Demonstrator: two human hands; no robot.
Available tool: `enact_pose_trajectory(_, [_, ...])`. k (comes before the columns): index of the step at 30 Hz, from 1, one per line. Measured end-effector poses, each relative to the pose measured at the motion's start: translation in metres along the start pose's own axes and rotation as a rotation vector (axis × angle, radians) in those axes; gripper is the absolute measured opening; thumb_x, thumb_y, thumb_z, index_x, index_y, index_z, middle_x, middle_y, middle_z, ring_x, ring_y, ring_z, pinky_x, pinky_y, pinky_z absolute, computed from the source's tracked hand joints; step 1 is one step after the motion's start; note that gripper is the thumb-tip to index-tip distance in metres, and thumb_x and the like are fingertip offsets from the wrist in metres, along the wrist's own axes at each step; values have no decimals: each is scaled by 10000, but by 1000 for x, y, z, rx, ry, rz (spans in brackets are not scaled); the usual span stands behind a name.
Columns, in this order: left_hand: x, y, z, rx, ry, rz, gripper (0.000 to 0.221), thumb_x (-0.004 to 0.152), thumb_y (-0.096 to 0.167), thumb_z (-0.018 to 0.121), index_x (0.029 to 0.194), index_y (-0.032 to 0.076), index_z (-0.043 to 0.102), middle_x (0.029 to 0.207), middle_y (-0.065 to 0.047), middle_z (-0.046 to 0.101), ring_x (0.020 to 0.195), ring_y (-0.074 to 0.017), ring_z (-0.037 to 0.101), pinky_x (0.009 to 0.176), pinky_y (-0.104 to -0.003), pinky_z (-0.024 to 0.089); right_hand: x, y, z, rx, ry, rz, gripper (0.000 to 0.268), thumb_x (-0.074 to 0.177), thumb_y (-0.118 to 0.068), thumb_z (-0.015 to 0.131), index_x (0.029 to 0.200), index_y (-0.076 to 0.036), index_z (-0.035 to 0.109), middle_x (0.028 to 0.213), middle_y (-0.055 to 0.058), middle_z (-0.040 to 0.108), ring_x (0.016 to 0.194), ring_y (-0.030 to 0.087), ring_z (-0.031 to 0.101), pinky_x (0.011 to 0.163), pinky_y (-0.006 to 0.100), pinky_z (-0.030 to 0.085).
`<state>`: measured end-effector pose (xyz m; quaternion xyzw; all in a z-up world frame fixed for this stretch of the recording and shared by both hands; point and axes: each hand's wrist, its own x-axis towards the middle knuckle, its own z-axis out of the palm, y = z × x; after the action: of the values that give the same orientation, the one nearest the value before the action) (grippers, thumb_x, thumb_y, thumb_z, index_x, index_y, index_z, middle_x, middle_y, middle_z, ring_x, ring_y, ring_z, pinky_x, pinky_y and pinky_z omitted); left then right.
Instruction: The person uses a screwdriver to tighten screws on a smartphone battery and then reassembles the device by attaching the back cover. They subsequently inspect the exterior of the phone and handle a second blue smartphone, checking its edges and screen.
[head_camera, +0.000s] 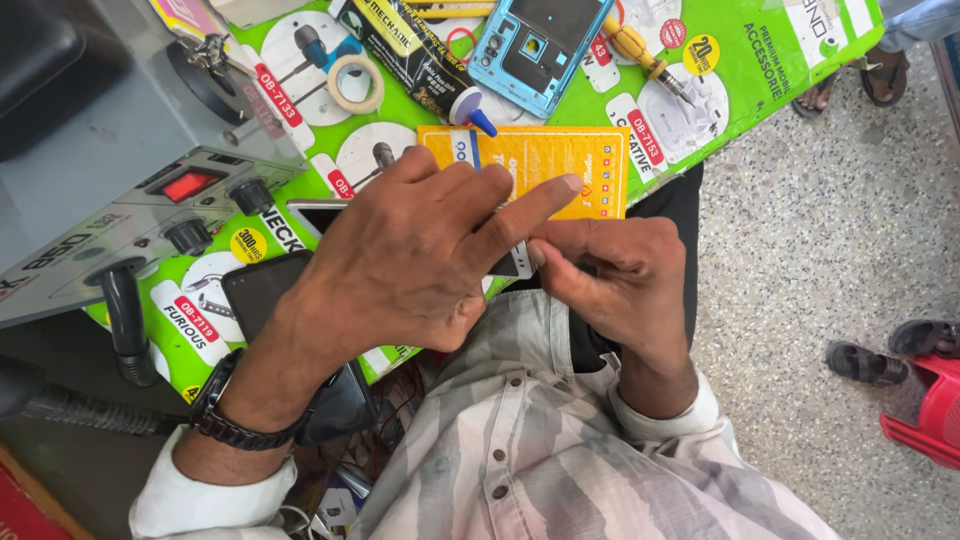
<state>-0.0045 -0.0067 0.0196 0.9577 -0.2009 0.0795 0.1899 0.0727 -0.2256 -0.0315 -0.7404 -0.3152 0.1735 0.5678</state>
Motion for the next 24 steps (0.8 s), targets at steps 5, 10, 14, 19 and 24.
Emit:
enact_pose_trajectory(5, [3,0,8,48,-27,22,1074,641,132,819,1590,110,318,972,-51,543,873,-228,565,738,-397,408,5,12,0,161,-30,27,116,988,-63,717,1033,37,754,772,15,714,680,33,623,594,208,489])
enact_pose_trajectory(10, [2,5,9,105,-35,31,1081,699,175,822,1614,117,250,1020,-68,550,948,-243,563,793,-417,427,6,18,-1,142,-21,10,191,1005,-92,700,1134,45,733,785,8,718,705,31,646,619,206,524])
enact_pose_trajectory(14, [2,9,7,124,-87,18,1055,728,187,813,1616,117,248,1025,-55,554,952,-235,555,813,-422,428,9,19,-2,36,-5,-57,189,964,-95,744,1115,20,756,721,10,698,645,23,611,574,206,488])
enact_pose_trajectory(19, [4,15,4,214,-68,22,1009,778,207,830,1616,147,273,1125,-71,549,1095,-267,542,942,-485,417,7,23,-1,-89,120,-123,156,900,-64,774,1035,12,782,644,8,638,581,38,577,570,221,463])
enact_pose_trajectory(24, [4,10,-3,185,125,-165,1015,796,347,875,1581,106,277,1439,-213,430,1346,-391,448,1091,-601,366,10,32,-6,102,434,-102,136,1006,-66,762,1078,48,779,819,61,734,647,81,659,608,207,519])
